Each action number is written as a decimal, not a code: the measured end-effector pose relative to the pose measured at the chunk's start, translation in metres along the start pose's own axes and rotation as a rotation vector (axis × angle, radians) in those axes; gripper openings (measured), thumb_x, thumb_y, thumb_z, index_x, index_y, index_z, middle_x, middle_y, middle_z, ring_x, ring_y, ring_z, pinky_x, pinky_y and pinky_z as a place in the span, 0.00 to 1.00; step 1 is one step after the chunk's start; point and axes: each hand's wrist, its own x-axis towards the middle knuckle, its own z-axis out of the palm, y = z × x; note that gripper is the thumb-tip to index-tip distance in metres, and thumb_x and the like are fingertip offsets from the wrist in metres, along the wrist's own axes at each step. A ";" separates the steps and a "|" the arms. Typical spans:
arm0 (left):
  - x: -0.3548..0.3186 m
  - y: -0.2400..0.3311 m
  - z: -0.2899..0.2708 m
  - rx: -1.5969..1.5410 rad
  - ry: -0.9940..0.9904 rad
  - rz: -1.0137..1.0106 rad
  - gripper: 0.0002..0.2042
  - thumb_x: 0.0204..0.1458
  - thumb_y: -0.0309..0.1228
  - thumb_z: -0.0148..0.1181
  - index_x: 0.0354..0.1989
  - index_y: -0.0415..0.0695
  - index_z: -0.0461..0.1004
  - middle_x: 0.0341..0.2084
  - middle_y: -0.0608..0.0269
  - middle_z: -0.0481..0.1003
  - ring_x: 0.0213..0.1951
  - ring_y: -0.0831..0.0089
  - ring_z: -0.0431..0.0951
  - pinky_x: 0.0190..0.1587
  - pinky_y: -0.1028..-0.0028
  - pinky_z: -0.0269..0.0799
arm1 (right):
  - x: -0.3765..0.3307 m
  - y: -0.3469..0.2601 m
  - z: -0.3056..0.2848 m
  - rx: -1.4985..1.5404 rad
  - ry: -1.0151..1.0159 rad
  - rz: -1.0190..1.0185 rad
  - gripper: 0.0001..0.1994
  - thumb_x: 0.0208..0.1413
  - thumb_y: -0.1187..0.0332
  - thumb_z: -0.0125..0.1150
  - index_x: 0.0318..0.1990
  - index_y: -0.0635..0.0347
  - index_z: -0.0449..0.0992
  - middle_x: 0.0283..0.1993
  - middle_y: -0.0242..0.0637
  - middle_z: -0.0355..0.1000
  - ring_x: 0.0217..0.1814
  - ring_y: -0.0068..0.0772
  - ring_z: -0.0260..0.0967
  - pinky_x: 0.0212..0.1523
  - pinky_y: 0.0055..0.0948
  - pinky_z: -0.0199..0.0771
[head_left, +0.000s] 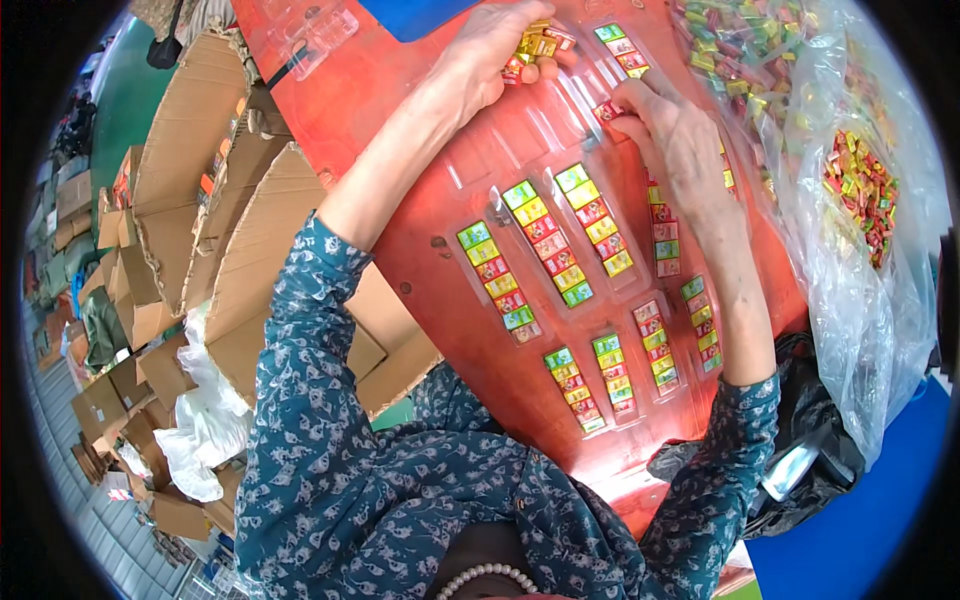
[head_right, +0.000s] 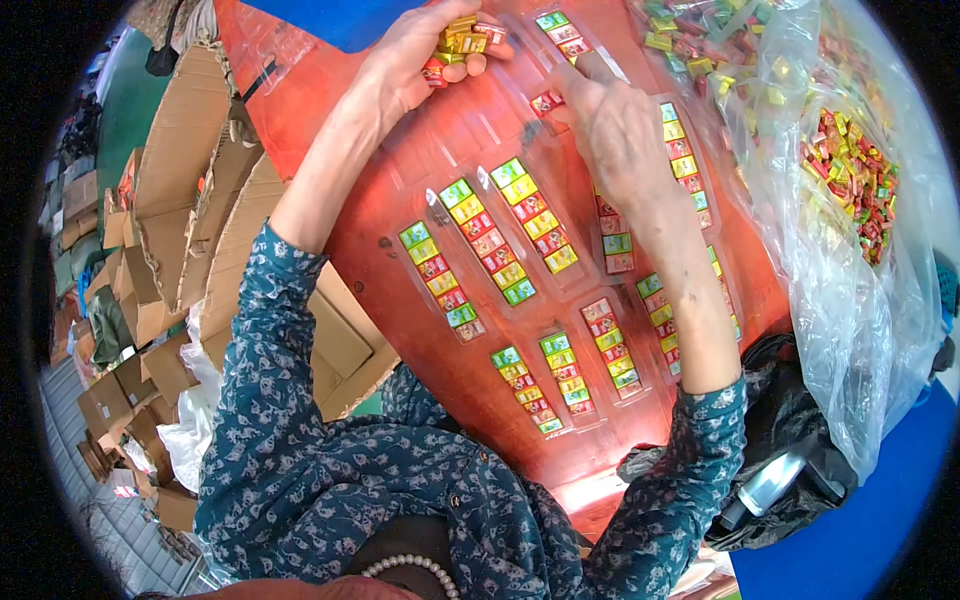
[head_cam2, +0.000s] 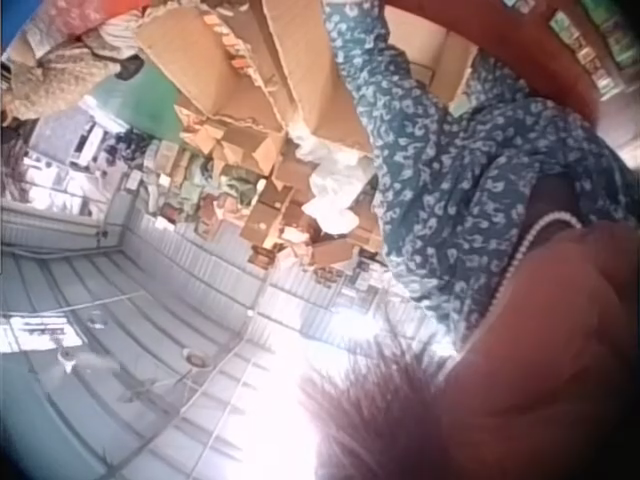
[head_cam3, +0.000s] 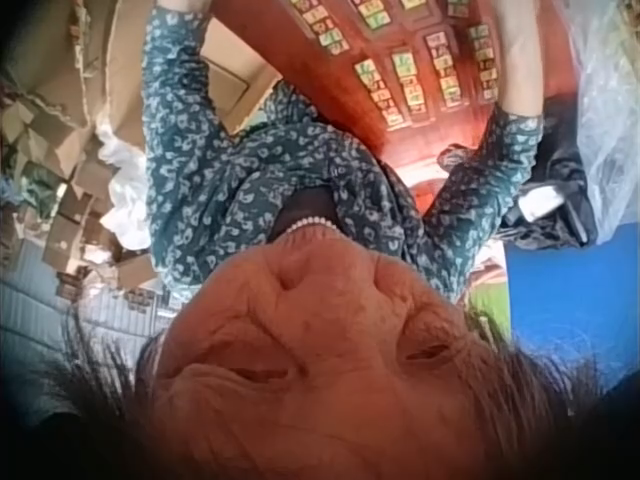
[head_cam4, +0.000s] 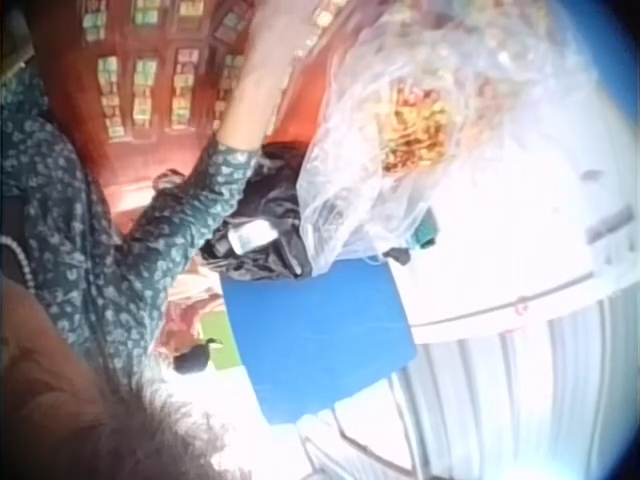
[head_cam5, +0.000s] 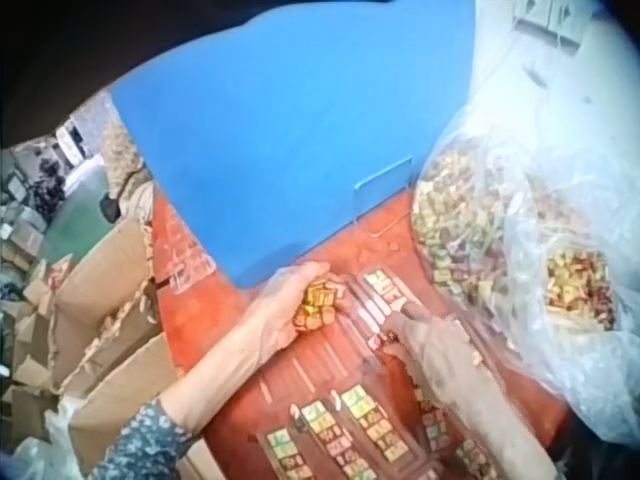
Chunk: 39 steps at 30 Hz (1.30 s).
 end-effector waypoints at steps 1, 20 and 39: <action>0.002 -0.001 0.001 0.001 -0.001 -0.001 0.13 0.54 0.34 0.45 0.29 0.35 0.69 0.19 0.57 0.73 0.18 0.72 0.74 0.15 0.81 0.69 | 0.000 0.000 0.001 -0.039 0.004 -0.014 0.06 0.46 0.72 0.53 0.33 0.59 0.69 0.36 0.47 0.68 0.32 0.51 0.69 0.29 0.41 0.69; 0.004 0.005 0.005 -0.115 -0.145 -0.127 0.23 0.57 0.46 0.37 0.30 0.36 0.71 0.23 0.56 0.74 0.20 0.68 0.74 0.17 0.78 0.71 | 0.044 -0.025 -0.010 0.316 0.430 -0.039 0.07 0.47 0.73 0.55 0.35 0.64 0.72 0.31 0.43 0.66 0.30 0.41 0.67 0.30 0.33 0.64; -0.013 -0.005 -0.004 -0.377 -0.322 -0.305 0.17 0.56 0.41 0.40 0.40 0.38 0.65 0.26 0.50 0.70 0.25 0.58 0.70 0.10 0.86 0.60 | 0.058 -0.040 -0.027 0.622 0.163 0.012 0.05 0.45 0.73 0.55 0.31 0.63 0.70 0.25 0.43 0.66 0.29 0.42 0.67 0.28 0.33 0.65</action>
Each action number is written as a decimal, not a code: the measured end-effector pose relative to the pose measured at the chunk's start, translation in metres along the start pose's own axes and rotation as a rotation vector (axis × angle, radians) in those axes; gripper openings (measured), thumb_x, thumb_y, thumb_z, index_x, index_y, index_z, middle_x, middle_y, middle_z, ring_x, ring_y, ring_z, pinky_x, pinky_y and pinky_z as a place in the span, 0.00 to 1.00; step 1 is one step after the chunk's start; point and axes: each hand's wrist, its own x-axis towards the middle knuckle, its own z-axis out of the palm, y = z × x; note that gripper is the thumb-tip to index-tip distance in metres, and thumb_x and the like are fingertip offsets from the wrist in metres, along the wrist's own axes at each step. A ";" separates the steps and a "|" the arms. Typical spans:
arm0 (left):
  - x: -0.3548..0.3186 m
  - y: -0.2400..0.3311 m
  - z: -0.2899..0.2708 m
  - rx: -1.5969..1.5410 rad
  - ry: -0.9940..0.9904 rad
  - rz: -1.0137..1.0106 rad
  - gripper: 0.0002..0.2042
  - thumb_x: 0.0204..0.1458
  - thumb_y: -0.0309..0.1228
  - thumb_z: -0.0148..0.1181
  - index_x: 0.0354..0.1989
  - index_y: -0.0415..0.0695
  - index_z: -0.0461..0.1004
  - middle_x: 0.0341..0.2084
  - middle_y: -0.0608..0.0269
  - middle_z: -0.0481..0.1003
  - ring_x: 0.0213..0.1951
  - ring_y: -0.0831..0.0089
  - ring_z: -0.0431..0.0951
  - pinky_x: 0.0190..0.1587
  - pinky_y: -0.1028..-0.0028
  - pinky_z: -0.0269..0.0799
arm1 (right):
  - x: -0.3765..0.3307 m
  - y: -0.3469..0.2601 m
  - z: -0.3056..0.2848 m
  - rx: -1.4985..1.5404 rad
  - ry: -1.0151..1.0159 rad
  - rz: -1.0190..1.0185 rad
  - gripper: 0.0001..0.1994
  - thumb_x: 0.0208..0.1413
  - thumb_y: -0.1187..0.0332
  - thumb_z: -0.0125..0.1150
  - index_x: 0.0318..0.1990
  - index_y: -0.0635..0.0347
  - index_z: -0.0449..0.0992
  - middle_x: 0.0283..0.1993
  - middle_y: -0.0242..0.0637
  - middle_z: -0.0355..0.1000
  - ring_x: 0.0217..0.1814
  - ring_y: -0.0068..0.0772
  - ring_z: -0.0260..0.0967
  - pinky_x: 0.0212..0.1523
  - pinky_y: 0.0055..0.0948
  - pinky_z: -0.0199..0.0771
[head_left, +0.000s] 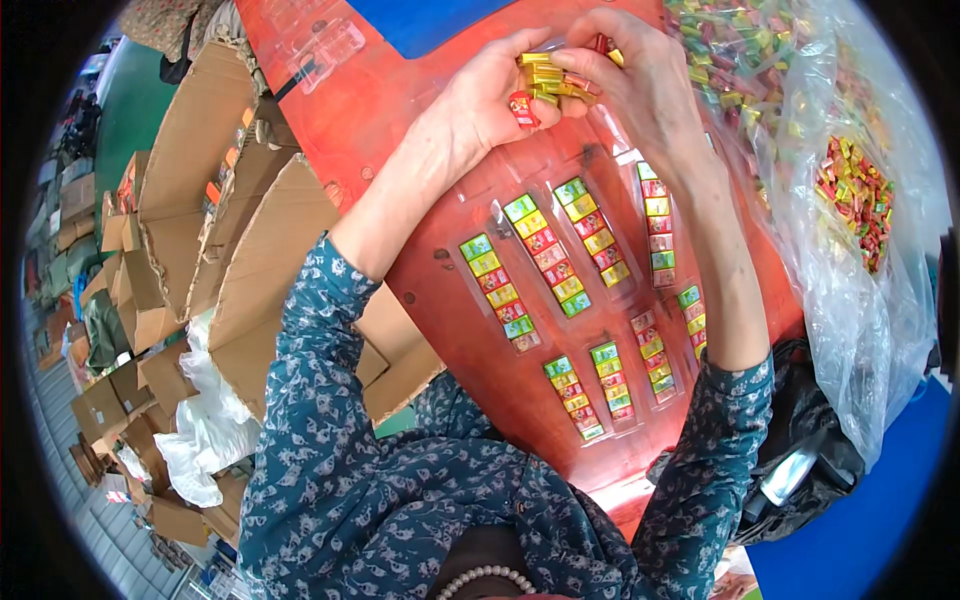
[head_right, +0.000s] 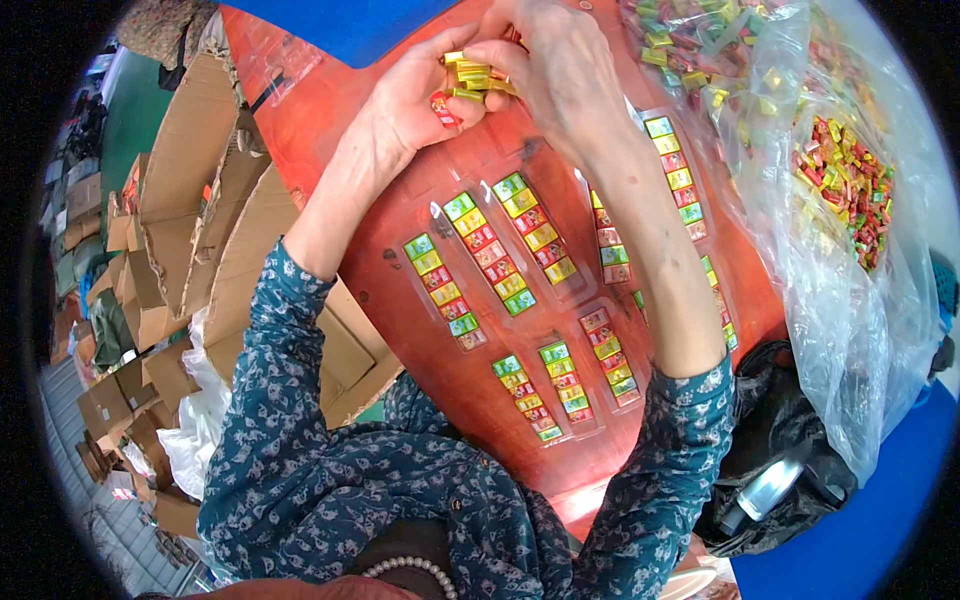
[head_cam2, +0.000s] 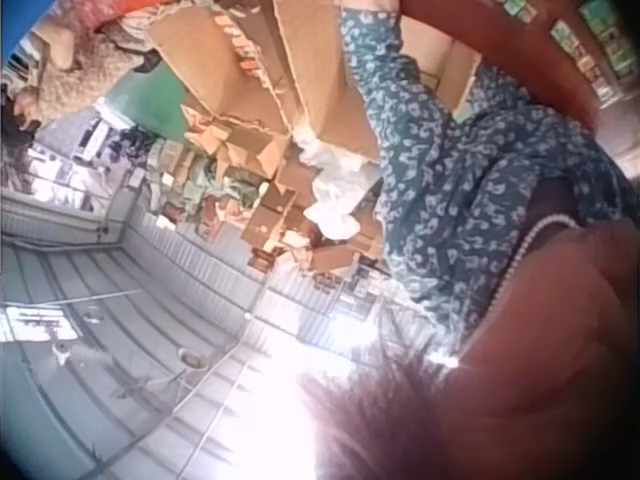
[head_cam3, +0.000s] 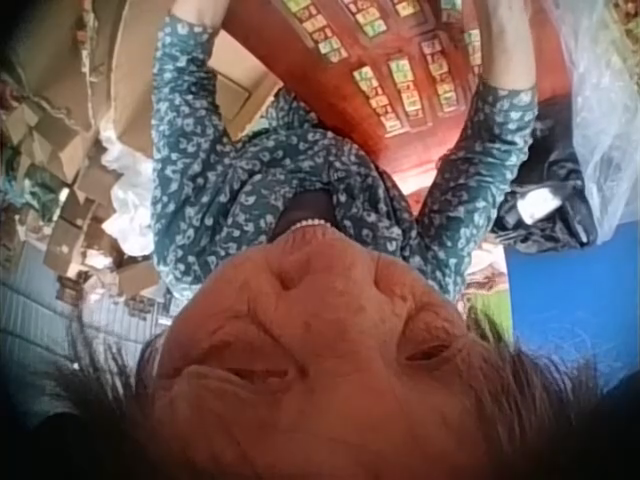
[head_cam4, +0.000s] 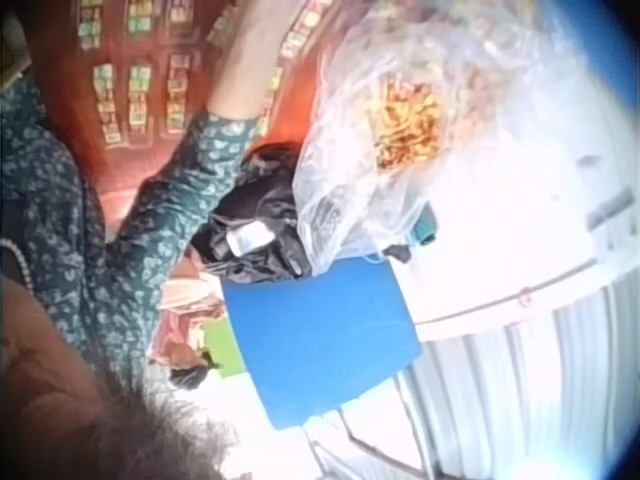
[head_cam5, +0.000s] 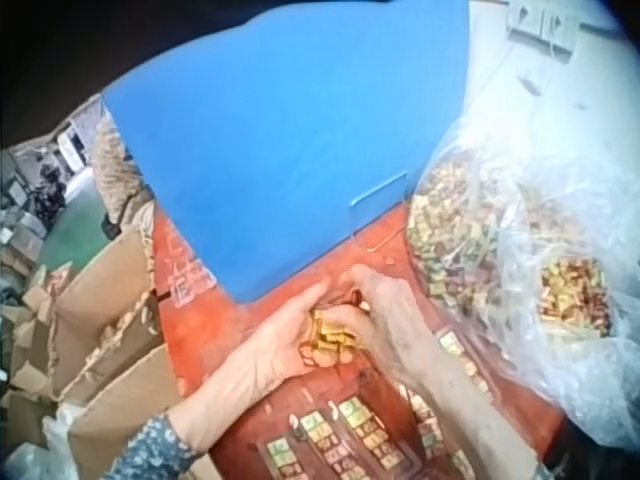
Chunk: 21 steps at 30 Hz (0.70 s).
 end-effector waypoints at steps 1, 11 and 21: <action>0.002 0.000 -0.002 -0.041 -0.001 -0.010 0.16 0.57 0.41 0.39 0.39 0.38 0.65 0.25 0.52 0.70 0.24 0.61 0.70 0.10 0.86 0.59 | -0.001 0.000 0.000 -0.002 0.002 0.001 0.05 0.45 0.73 0.55 0.31 0.63 0.70 0.25 0.43 0.66 0.29 0.42 0.67 0.28 0.33 0.65; -0.008 -0.010 0.016 -0.091 0.176 0.074 0.14 0.57 0.41 0.36 0.32 0.45 0.65 0.21 0.66 0.68 0.17 0.77 0.63 0.12 0.83 0.51 | -0.008 0.002 0.007 -0.595 -0.167 -0.330 0.05 0.41 0.73 0.55 0.28 0.59 0.74 0.29 0.40 0.66 0.32 0.44 0.66 0.31 0.39 0.65; -0.007 -0.011 0.022 -0.057 0.185 0.040 0.12 0.56 0.40 0.39 0.30 0.46 0.66 0.20 0.67 0.68 0.18 0.75 0.66 0.13 0.78 0.54 | -0.002 0.002 0.001 -0.458 -0.375 -0.401 0.03 0.36 0.74 0.55 0.22 0.62 0.70 0.28 0.41 0.70 0.33 0.43 0.68 0.29 0.37 0.65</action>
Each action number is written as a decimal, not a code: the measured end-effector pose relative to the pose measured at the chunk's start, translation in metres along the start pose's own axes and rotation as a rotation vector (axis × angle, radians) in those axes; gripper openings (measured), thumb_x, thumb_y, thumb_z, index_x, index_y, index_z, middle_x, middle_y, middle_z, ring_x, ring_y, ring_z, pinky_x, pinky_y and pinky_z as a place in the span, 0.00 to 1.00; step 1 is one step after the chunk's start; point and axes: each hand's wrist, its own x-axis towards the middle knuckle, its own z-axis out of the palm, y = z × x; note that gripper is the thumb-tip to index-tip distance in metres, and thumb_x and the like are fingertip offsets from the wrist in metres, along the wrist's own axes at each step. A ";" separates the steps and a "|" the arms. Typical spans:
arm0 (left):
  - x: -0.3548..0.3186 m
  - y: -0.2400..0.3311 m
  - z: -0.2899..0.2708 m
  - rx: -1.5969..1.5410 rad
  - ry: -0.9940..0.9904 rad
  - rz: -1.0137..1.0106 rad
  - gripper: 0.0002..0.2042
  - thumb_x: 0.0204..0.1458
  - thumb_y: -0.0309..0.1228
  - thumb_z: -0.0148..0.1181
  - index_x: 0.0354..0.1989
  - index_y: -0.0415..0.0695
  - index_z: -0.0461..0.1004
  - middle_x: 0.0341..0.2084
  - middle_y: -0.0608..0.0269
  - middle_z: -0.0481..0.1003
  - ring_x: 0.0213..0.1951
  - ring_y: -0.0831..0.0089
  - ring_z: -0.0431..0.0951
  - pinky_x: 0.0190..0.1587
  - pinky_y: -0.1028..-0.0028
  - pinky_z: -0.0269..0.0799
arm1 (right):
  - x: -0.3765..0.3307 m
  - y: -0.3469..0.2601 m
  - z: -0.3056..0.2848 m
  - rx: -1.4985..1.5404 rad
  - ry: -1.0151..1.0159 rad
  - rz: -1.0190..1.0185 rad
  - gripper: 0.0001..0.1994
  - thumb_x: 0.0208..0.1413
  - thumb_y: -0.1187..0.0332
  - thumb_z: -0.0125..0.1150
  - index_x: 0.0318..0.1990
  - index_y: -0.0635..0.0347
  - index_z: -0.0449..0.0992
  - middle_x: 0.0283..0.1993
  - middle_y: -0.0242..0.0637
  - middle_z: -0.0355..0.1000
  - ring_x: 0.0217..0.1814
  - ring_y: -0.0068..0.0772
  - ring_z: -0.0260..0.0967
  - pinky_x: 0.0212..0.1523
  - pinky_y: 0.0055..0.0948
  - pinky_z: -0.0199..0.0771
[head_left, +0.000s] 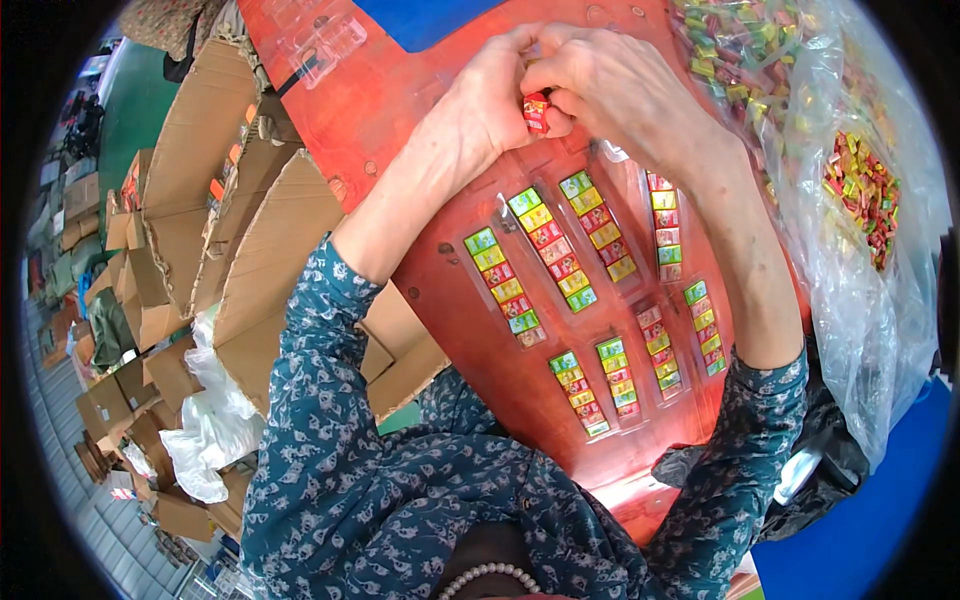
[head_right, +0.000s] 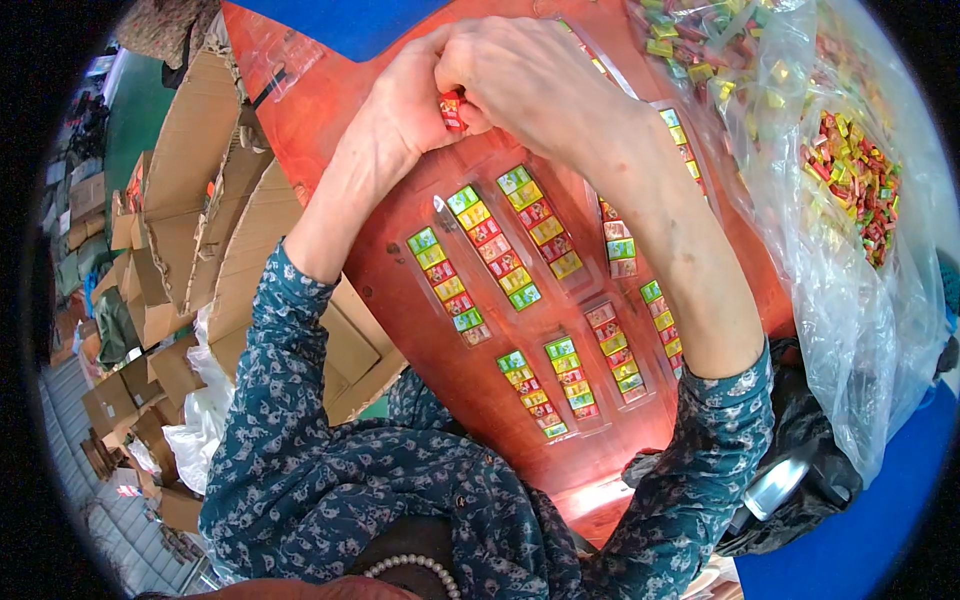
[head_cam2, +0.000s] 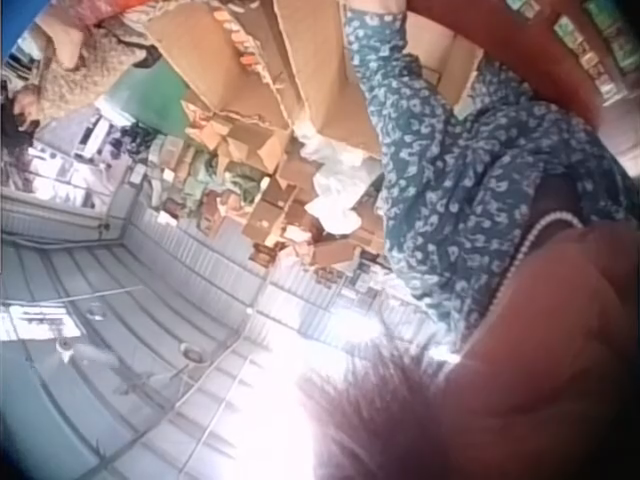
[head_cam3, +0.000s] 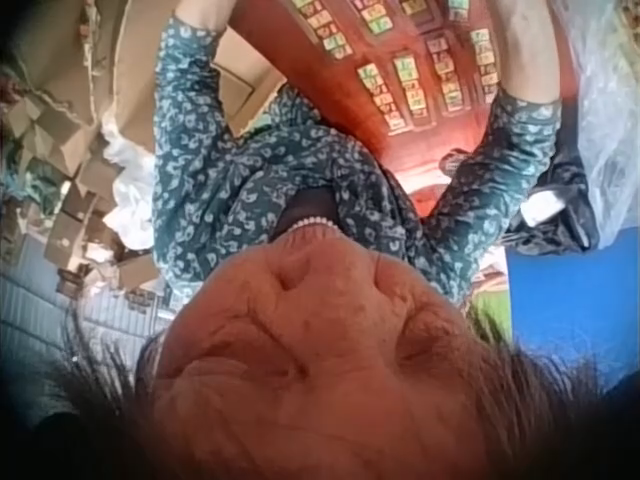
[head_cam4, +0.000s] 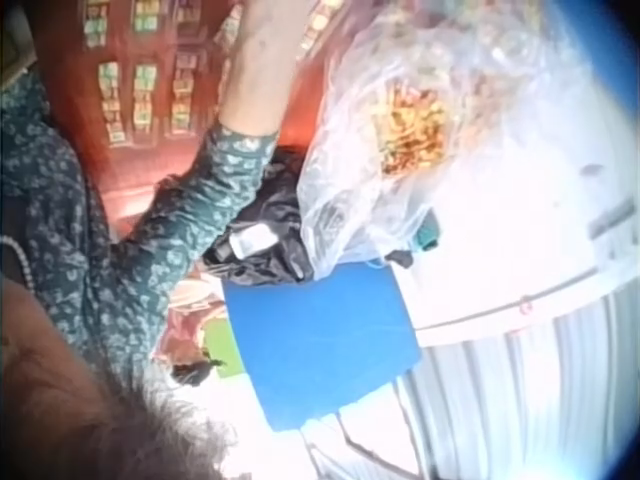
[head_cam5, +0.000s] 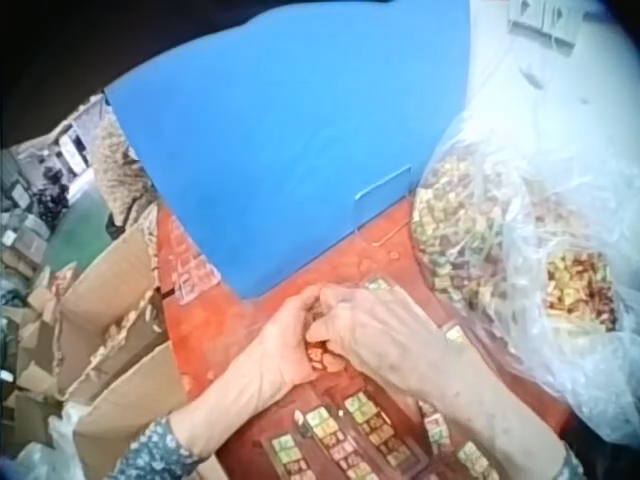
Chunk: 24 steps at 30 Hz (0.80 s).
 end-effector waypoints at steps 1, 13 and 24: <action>0.002 -0.001 0.001 -0.004 0.070 0.029 0.13 0.56 0.40 0.37 0.30 0.46 0.65 0.21 0.66 0.69 0.20 0.75 0.66 0.14 0.78 0.53 | 0.002 0.000 0.001 -0.035 -0.052 0.038 0.03 0.37 0.74 0.55 0.23 0.62 0.70 0.28 0.41 0.70 0.34 0.43 0.68 0.30 0.37 0.66; 0.019 0.022 -0.036 -0.160 -0.045 -0.078 0.16 0.55 0.35 0.41 0.36 0.32 0.65 0.33 0.40 0.68 0.24 0.67 0.68 0.11 0.85 0.58 | -0.018 0.014 -0.016 0.219 0.254 0.263 0.07 0.50 0.74 0.53 0.36 0.66 0.69 0.30 0.38 0.68 0.31 0.28 0.67 0.31 0.28 0.66; 0.029 0.027 -0.020 0.292 0.047 0.224 0.08 0.47 0.28 0.53 0.24 0.35 0.70 0.18 0.54 0.73 0.16 0.73 0.72 0.13 0.83 0.65 | -0.057 0.014 0.029 -0.480 0.005 0.090 0.05 0.40 0.76 0.52 0.28 0.60 0.66 0.33 0.38 0.64 0.29 0.36 0.70 0.24 0.30 0.72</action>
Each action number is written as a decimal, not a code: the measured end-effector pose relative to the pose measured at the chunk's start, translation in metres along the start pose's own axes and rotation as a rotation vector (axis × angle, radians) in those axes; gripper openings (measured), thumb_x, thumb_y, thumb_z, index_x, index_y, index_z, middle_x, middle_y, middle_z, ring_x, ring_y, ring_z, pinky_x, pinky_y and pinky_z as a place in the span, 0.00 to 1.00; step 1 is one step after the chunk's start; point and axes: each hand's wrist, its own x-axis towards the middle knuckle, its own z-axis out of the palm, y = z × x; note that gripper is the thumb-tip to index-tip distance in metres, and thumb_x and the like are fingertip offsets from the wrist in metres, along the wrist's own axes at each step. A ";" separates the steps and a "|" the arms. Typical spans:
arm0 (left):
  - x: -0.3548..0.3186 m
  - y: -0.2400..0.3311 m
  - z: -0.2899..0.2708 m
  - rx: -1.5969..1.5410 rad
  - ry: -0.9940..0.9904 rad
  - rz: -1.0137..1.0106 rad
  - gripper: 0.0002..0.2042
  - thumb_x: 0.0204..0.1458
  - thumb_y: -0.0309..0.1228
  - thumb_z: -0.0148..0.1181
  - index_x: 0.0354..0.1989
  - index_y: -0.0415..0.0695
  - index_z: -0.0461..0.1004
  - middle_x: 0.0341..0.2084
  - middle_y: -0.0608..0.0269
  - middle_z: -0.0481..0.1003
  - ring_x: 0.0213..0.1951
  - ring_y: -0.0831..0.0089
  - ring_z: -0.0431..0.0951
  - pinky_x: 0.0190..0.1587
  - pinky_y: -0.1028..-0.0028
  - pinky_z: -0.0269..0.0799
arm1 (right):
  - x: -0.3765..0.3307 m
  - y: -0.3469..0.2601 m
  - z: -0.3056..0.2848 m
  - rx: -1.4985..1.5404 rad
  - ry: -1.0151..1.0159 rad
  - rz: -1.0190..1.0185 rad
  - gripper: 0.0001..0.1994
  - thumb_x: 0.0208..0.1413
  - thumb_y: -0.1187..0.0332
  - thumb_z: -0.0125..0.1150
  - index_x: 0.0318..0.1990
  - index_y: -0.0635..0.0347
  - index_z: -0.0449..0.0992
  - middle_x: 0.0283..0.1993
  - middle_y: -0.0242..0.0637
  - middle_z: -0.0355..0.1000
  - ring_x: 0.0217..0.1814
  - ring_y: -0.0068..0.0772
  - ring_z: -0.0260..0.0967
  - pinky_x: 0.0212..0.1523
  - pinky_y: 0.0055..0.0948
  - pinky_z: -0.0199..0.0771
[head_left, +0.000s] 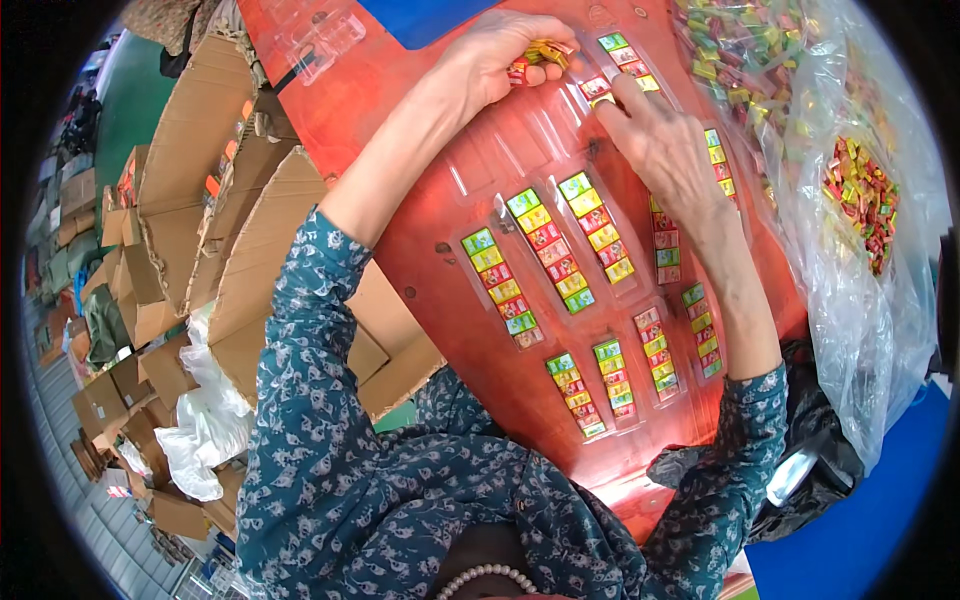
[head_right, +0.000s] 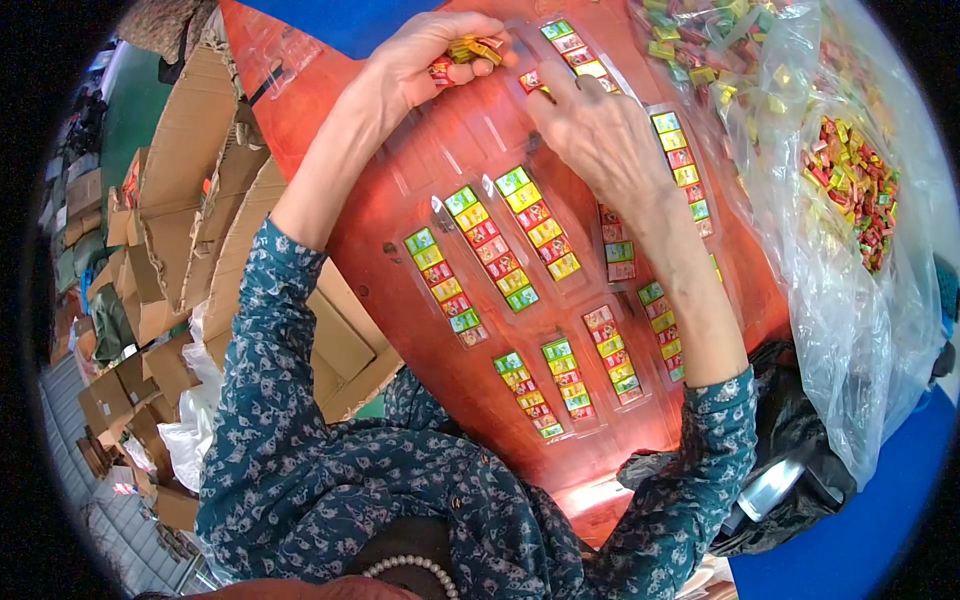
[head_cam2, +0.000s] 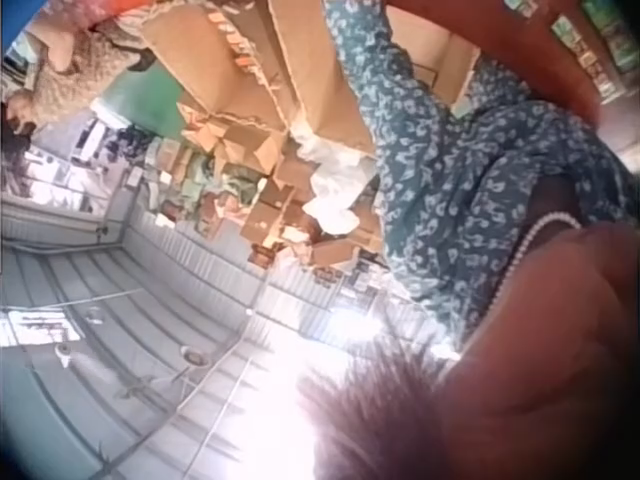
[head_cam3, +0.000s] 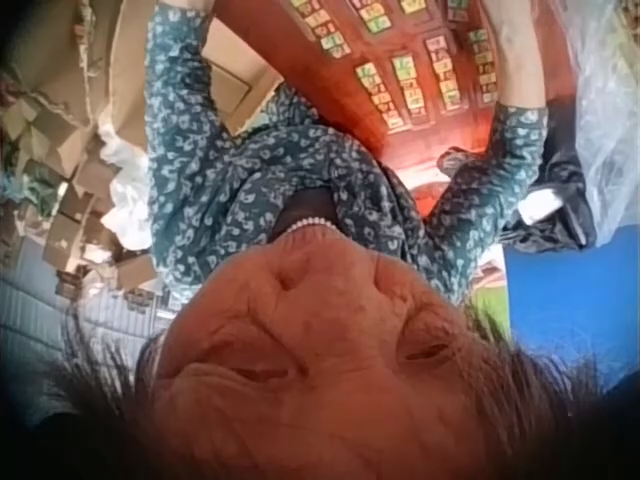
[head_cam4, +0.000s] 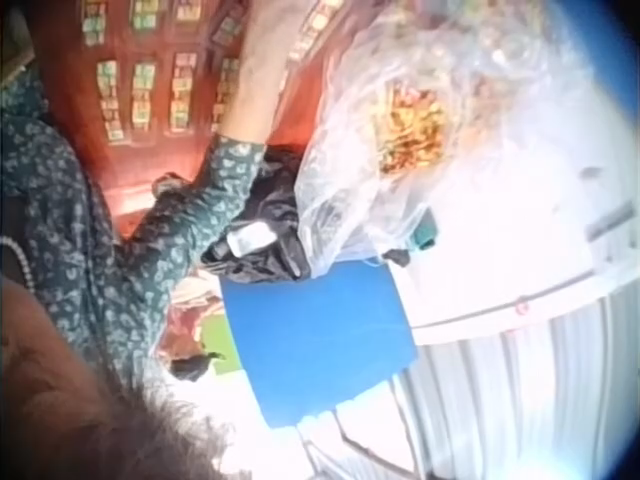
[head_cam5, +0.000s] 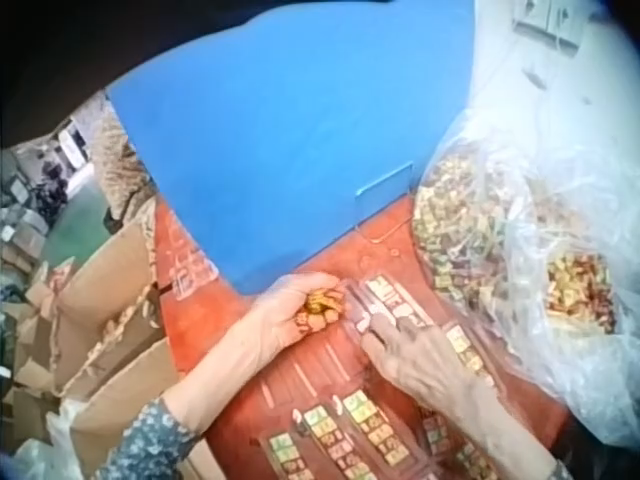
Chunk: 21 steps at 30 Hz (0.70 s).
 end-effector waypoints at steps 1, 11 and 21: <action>0.003 0.000 0.001 -0.001 -0.003 -0.003 0.08 0.47 0.28 0.53 0.24 0.35 0.70 0.18 0.54 0.73 0.16 0.73 0.72 0.13 0.83 0.65 | -0.003 0.002 0.000 0.082 0.001 0.042 0.04 0.40 0.75 0.52 0.27 0.60 0.67 0.34 0.39 0.65 0.29 0.39 0.70 0.25 0.31 0.72; 0.016 0.004 0.015 0.425 -0.059 0.045 0.09 0.48 0.29 0.51 0.21 0.37 0.71 0.15 0.58 0.72 0.13 0.79 0.67 0.10 0.85 0.56 | 0.004 0.002 0.003 0.586 0.200 0.381 0.06 0.46 0.75 0.55 0.33 0.60 0.73 0.32 0.43 0.67 0.31 0.47 0.68 0.30 0.37 0.67; 0.035 -0.018 -0.007 -0.217 -0.008 -0.176 0.14 0.56 0.38 0.36 0.36 0.39 0.65 0.28 0.54 0.71 0.25 0.65 0.71 0.17 0.73 0.67 | 0.044 -0.014 -0.018 0.485 0.351 0.309 0.09 0.45 0.77 0.56 0.36 0.59 0.75 0.29 0.41 0.66 0.28 0.39 0.67 0.28 0.32 0.66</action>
